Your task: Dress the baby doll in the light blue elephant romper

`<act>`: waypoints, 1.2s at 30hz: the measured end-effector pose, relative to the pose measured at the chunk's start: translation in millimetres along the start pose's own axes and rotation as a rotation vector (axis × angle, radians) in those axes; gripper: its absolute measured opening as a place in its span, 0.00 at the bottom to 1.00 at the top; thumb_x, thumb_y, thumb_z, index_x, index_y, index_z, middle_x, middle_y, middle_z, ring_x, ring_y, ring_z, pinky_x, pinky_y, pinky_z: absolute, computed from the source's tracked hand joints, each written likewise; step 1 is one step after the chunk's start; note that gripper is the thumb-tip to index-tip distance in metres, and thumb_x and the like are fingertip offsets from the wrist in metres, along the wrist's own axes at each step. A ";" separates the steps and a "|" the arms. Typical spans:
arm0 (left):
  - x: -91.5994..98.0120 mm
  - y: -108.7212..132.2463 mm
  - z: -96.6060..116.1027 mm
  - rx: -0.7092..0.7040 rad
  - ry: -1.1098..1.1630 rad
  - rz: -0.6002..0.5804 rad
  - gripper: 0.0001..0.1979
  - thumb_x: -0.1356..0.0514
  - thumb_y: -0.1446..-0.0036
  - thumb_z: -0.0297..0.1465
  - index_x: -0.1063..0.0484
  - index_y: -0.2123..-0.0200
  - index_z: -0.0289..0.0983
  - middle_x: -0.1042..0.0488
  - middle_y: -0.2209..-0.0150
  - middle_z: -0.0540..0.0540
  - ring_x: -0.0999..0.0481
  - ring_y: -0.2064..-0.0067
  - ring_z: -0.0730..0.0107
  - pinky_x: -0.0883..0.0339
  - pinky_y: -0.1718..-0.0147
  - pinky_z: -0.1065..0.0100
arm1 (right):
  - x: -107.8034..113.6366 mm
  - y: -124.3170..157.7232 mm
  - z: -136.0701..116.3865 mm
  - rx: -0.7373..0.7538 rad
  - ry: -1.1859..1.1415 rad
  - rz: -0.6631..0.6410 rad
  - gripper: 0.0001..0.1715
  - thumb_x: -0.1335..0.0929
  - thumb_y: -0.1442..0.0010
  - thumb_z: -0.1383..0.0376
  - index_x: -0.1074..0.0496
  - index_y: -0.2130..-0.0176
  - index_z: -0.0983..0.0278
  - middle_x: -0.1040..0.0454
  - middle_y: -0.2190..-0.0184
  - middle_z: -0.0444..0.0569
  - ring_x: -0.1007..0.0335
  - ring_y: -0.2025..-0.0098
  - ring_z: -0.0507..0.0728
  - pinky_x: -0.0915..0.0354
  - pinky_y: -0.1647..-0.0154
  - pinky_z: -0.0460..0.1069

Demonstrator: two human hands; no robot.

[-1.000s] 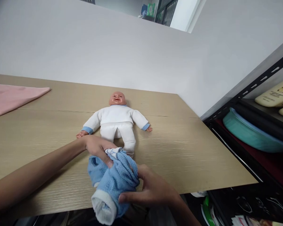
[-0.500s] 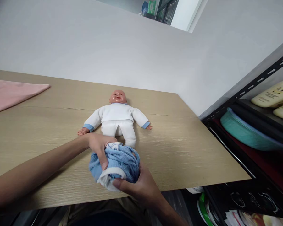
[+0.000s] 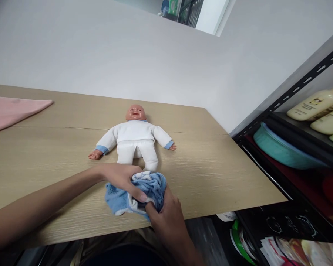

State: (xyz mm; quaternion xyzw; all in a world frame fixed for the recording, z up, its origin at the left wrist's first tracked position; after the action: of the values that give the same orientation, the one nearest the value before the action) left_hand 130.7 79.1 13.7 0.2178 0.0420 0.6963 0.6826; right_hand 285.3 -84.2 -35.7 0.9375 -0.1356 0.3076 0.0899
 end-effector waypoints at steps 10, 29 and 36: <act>-12.7 -2.7 3.8 0.122 -0.580 0.434 0.15 0.30 0.45 0.41 0.27 0.59 0.39 0.17 0.62 0.42 0.17 0.60 0.51 0.33 0.67 0.62 | -4.1 -8.0 25.2 -0.035 0.141 0.095 0.28 0.30 0.36 0.56 0.21 0.39 0.59 0.16 0.48 0.58 0.18 0.47 0.73 0.26 0.44 0.62; 4.5 0.9 -8.1 -0.023 -0.157 0.358 0.24 0.33 0.45 0.37 0.35 0.48 0.40 0.30 0.57 0.51 0.25 0.56 0.60 0.33 0.59 0.64 | -18.9 -24.9 40.6 0.151 -0.528 0.049 0.33 0.24 0.35 0.50 0.36 0.40 0.58 0.20 0.43 0.56 0.20 0.43 0.62 0.25 0.40 0.56; 20.2 2.7 -9.4 -0.251 -0.280 0.366 0.19 0.29 0.44 0.36 0.26 0.52 0.37 0.27 0.63 0.52 0.27 0.61 0.65 0.37 0.62 0.67 | 6.9 -39.4 34.0 0.280 -0.340 0.066 0.18 0.27 0.30 0.52 0.27 0.48 0.60 0.20 0.48 0.53 0.22 0.46 0.62 0.26 0.43 0.54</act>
State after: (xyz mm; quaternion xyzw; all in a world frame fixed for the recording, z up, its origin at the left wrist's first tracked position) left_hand 125.3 100.7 11.2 0.2294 -0.1798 0.7709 0.5663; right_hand 321.6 -56.8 -61.9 0.9742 -0.1355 0.1637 -0.0757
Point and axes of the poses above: each hand's wrist, its own y-axis away from the middle knuckle, its own x-axis out of the back of the hand, z = x × y, the point moved 3 cm from there along -y, towards the middle knuckle
